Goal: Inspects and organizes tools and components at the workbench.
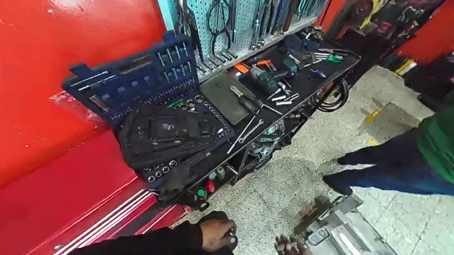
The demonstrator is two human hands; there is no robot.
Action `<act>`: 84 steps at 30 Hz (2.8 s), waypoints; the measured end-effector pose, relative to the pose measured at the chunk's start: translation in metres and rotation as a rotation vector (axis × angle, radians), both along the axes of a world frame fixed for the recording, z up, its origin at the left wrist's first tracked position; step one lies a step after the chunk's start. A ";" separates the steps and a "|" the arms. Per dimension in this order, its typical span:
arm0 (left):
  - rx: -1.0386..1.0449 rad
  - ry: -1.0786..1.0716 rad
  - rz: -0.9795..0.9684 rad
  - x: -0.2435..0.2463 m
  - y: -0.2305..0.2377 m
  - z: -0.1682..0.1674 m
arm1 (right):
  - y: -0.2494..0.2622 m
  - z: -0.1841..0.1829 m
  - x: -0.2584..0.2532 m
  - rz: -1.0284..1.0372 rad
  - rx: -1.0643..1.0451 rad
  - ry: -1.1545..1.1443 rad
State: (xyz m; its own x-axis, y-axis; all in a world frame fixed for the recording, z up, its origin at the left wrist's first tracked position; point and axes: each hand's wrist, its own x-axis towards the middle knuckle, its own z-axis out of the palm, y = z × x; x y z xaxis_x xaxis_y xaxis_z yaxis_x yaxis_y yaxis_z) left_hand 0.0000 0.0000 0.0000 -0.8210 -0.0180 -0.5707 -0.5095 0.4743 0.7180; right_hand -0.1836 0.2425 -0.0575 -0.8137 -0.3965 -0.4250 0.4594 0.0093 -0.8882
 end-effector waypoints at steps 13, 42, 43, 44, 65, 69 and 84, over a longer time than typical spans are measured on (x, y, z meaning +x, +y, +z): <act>0.004 0.426 0.556 -0.124 -0.130 0.033 | -0.241 0.170 -0.188 0.318 -0.502 0.137; -0.626 0.387 1.398 -0.434 -0.472 0.083 | -0.340 0.119 -0.505 0.499 -0.204 0.071; -0.642 0.360 1.434 -0.449 -0.491 0.077 | -0.342 0.122 -0.507 0.529 -0.208 0.079; -0.662 0.337 1.477 -0.461 -0.509 0.071 | -0.342 0.124 -0.510 0.555 -0.205 0.086; -0.783 0.564 1.380 -0.390 -0.353 0.086 | -0.401 0.106 -0.484 1.077 -0.218 0.044; -0.780 0.456 1.401 -0.282 -0.194 0.042 | -0.419 0.120 -0.425 1.294 -0.375 0.054; -0.317 0.065 2.290 -0.052 0.235 -0.044 | -0.254 0.101 0.008 2.769 -0.154 0.568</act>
State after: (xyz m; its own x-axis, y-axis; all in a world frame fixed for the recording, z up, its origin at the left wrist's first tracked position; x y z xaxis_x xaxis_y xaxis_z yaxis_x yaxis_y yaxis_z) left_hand -0.0519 0.2346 -0.0442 0.6604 -0.6659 -0.3471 -0.1692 -0.5823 0.7951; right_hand -0.1760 -0.0117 0.0439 0.9152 -0.0500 -0.3998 -0.3999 -0.2353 -0.8859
